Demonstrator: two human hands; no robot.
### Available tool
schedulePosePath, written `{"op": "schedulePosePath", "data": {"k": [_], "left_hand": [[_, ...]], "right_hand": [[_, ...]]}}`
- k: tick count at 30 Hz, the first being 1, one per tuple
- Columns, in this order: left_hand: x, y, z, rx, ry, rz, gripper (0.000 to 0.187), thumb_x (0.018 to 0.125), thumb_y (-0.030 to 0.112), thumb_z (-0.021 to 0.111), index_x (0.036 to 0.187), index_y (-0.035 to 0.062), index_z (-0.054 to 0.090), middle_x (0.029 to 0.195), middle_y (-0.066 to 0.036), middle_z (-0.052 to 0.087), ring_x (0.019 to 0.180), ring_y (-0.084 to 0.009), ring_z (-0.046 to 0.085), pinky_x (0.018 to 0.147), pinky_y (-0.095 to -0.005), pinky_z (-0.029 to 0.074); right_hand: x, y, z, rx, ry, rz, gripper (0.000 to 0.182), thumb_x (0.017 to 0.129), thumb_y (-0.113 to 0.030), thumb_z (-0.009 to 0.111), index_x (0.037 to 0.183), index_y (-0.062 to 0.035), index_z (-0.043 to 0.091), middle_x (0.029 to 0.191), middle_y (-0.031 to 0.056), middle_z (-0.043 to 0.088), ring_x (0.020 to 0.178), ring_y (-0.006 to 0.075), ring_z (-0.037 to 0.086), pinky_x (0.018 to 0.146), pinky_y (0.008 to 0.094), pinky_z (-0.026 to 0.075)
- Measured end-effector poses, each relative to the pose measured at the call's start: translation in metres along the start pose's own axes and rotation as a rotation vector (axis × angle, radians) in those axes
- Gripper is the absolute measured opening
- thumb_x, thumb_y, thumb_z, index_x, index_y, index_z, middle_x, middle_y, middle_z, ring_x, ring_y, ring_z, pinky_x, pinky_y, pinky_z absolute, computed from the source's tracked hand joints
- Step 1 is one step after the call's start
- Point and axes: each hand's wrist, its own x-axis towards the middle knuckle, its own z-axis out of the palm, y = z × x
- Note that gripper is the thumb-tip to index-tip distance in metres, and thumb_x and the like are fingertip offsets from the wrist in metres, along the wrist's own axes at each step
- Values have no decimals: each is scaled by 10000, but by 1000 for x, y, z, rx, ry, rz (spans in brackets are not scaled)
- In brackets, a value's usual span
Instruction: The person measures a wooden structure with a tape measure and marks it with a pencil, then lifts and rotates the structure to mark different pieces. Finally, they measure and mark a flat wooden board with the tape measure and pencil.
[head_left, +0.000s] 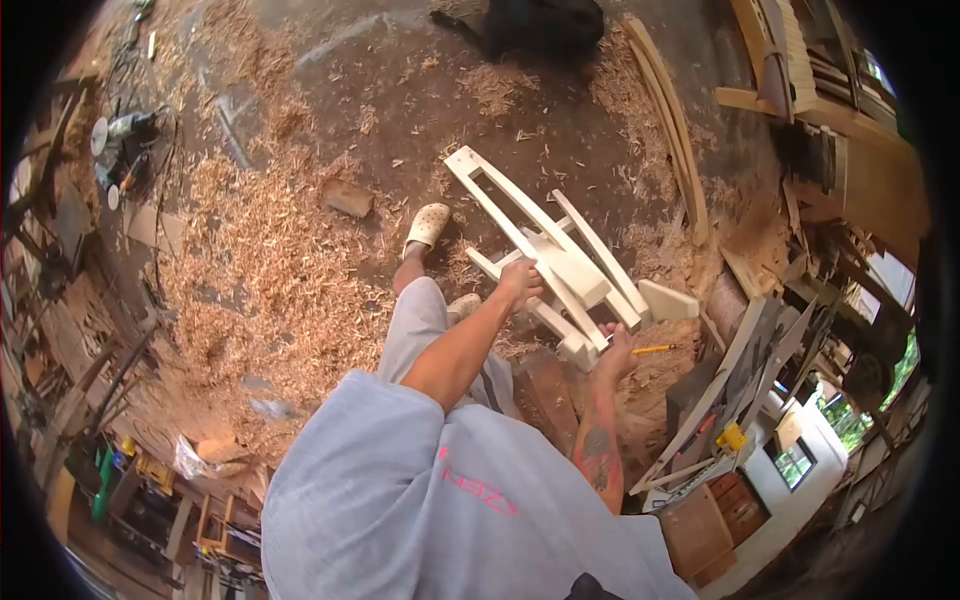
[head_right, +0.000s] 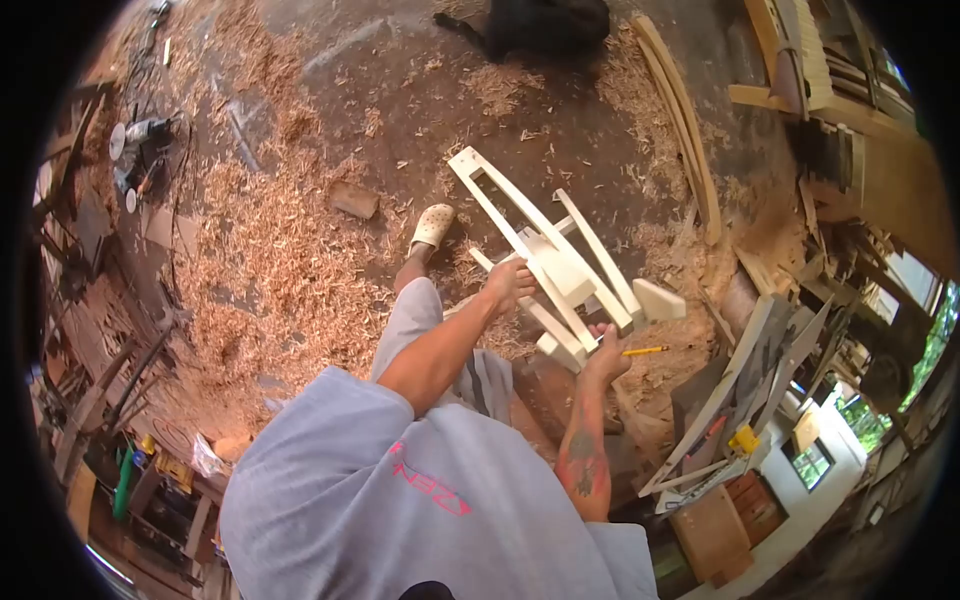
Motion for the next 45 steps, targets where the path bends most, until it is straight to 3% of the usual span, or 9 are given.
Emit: {"op": "schedulePosePath", "data": {"k": [2,7,15,16,27,31,35,40,45], "left_hand": [[14,-1,7,-10,-8,-60,791,875,556,590,1384,-18,397,1352,-285,453,1212,-470,459,1055,-588,328],[55,-35,-5,62,207,-203,313,802,125,729,1035,-16,575,863,-119,609,684,-251,645,602,-443,573],[67,-43,-73,214,230,-240,235,792,11,654,998,-74,579,866,-179,615,813,-318,660,635,-470,583],[109,-76,-126,509,30,83,237,773,22,665,980,-68,591,887,-202,628,830,-336,664,665,-484,580],[-4,61,-14,-15,295,-81,309,744,115,515,974,-89,552,855,-159,633,721,-283,663,645,-398,606],[28,72,-73,-166,-99,179,277,869,165,550,1063,-28,597,951,-168,668,821,-286,692,710,-370,627],[26,92,-72,-248,213,180,196,893,203,582,742,81,552,605,14,484,448,-97,379,464,-264,447],[37,86,-65,-127,219,93,279,907,321,615,780,85,537,657,-18,473,597,-179,458,569,-329,414],[27,111,-40,501,86,432,796,905,600,525,1466,73,320,1547,-191,226,1386,-331,278,1084,-592,225]], "right_hand": [[-10,14,-12,-25,25,30,172,919,-72,576,933,96,543,883,192,633,773,282,669,728,361,572],[-17,57,-43,-116,97,91,195,920,-70,573,792,25,462,862,213,637,753,274,668,740,374,561],[-58,132,-36,182,316,322,109,906,-19,569,868,50,494,921,199,622,798,277,663,746,368,556],[-61,118,-29,164,290,322,96,903,-9,565,868,50,498,918,195,622,786,272,659,746,366,555],[-86,92,49,247,143,118,191,929,-21,543,787,-37,416,925,176,644,873,254,650,841,355,532],[-89,88,70,168,26,55,305,938,-37,544,705,-86,352,895,148,654,858,194,623,860,337,504],[-75,80,95,404,6,-66,346,923,-12,563,685,-103,330,757,71,590,798,169,617,789,320,503],[-32,68,91,254,39,-12,288,919,-17,562,728,-83,358,821,143,638,770,220,666,724,333,532],[46,80,61,172,15,16,174,907,3,536,802,-49,408,858,191,662,723,267,692,670,341,550]]}}
